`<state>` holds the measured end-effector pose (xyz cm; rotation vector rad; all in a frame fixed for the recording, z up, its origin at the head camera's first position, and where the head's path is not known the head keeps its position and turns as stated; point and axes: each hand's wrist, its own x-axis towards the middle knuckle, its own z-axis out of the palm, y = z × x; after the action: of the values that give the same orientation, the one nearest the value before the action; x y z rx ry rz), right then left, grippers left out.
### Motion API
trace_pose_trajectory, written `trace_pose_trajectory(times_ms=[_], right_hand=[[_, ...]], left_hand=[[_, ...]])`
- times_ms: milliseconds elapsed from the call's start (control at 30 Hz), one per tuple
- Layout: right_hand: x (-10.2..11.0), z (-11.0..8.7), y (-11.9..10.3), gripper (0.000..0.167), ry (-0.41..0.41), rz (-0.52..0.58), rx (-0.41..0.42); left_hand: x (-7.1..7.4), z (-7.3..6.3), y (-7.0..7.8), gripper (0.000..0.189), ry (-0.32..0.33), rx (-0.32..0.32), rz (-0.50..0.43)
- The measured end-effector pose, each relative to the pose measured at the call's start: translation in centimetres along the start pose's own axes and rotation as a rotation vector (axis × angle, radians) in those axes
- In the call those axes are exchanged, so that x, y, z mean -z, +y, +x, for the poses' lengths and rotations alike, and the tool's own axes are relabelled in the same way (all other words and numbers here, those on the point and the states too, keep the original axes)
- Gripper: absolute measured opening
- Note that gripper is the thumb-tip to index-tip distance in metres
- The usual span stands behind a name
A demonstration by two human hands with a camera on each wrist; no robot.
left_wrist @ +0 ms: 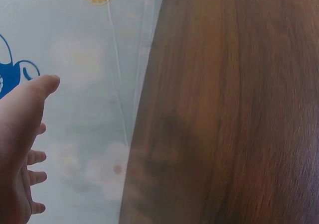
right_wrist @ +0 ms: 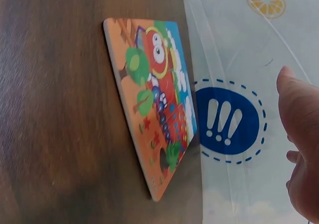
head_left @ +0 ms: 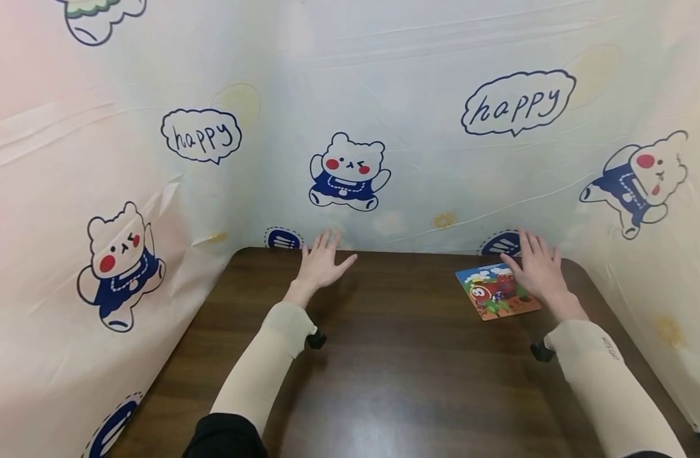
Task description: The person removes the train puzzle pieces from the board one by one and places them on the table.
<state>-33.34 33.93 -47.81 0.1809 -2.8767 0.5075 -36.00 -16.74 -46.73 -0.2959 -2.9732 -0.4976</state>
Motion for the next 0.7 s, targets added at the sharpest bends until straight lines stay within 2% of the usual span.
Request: trace_pose_trajectory(times_ms=[233,400,433,567,700], right_hand=[[-0.5,-1.2,1.6,0.092,-0.011,-0.009,-0.02],[-1.5,-2.3,3.1,0.091,-0.042,-0.028,-0.038],[-1.7,-2.5,3.4,0.091,-0.05,-0.029,-0.043],[-2.3,-3.6,4.3,0.09,-0.08,-0.042,-0.06],[-2.9,-4.3,4.8,0.088,-0.126,-0.058,-0.076]], left_hand=[[-2.2,0.1,1.3,0.086,-0.001,-0.029,-0.05],[-4.3,0.0,3.0,0.086,-0.047,-0.061,-0.086],[-5.1,0.1,3.2,0.087,-0.051,-0.075,-0.097],[-7.2,-0.1,5.0,0.092,-0.105,-0.124,-0.145],[-8.6,-0.5,7.2,0.088,-0.157,-0.155,-0.127]])
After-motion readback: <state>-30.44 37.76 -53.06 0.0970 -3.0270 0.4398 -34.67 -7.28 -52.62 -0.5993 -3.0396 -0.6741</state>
